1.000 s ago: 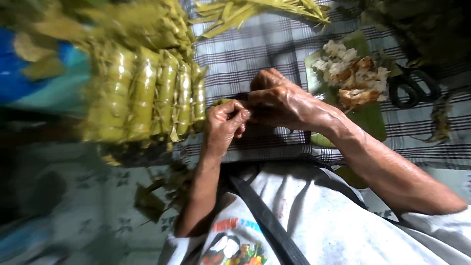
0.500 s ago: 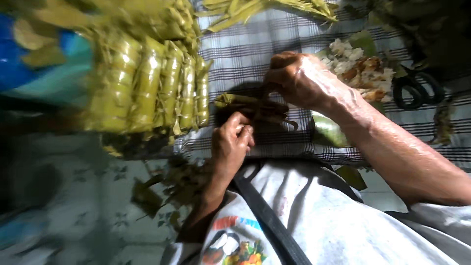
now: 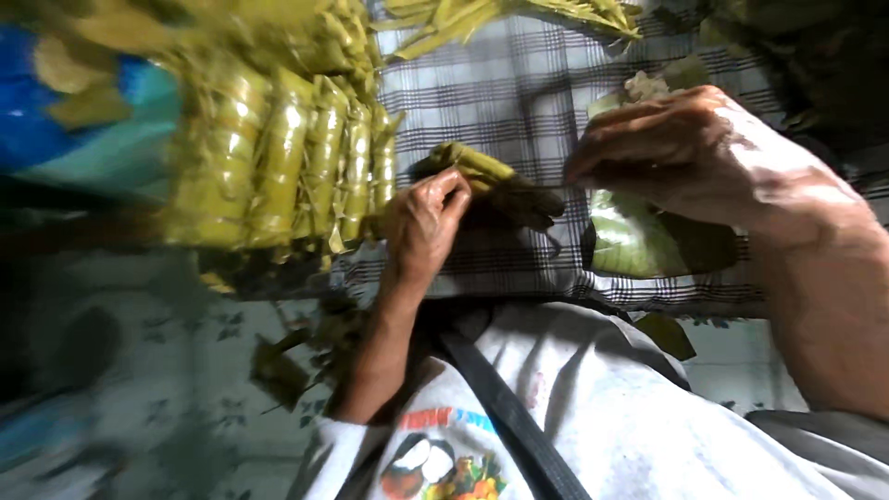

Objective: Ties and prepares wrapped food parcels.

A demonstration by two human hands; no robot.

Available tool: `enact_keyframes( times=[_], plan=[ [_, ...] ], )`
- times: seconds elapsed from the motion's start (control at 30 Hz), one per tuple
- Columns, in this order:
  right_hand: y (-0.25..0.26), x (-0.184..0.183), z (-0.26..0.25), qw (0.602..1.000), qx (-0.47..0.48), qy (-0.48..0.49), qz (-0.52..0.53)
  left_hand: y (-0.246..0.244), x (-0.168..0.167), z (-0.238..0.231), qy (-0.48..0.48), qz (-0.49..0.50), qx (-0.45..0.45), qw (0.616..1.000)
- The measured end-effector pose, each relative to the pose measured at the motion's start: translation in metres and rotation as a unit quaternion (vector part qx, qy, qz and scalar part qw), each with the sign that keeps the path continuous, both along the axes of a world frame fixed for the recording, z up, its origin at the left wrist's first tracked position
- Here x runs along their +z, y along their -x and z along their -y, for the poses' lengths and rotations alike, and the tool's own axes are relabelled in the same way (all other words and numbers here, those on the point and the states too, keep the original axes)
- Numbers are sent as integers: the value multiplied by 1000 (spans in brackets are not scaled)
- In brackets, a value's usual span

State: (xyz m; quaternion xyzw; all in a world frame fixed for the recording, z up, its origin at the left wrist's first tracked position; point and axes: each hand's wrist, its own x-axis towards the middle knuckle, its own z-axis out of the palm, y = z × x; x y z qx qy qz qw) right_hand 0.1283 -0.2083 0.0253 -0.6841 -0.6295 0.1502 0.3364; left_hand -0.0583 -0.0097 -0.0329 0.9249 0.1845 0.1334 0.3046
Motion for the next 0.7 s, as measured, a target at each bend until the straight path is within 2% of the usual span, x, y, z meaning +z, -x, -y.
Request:
enact_keyframes(
  times=[0.13,0.23,0.33,0.47,0.6,0.7],
  plan=[
    [29,13,-2,998,63,-6,-12,-36,12,-12,-51,3,-75,996],
    [41,12,-25,995,101,-7,21,-47,23,-25,-91,-7,-128,988],
    [45,13,-59,995,92,11,35,-36,35,-37,7,-10,-147,989],
    [35,10,-94,996,82,14,22,-5,40,-31,210,25,-46,976],
    [24,-3,-103,997,56,-29,-39,6,23,-32,292,103,-25,950],
    [25,-30,-104,994,17,-95,-54,3,16,-31,270,132,-19,953]
  ],
)
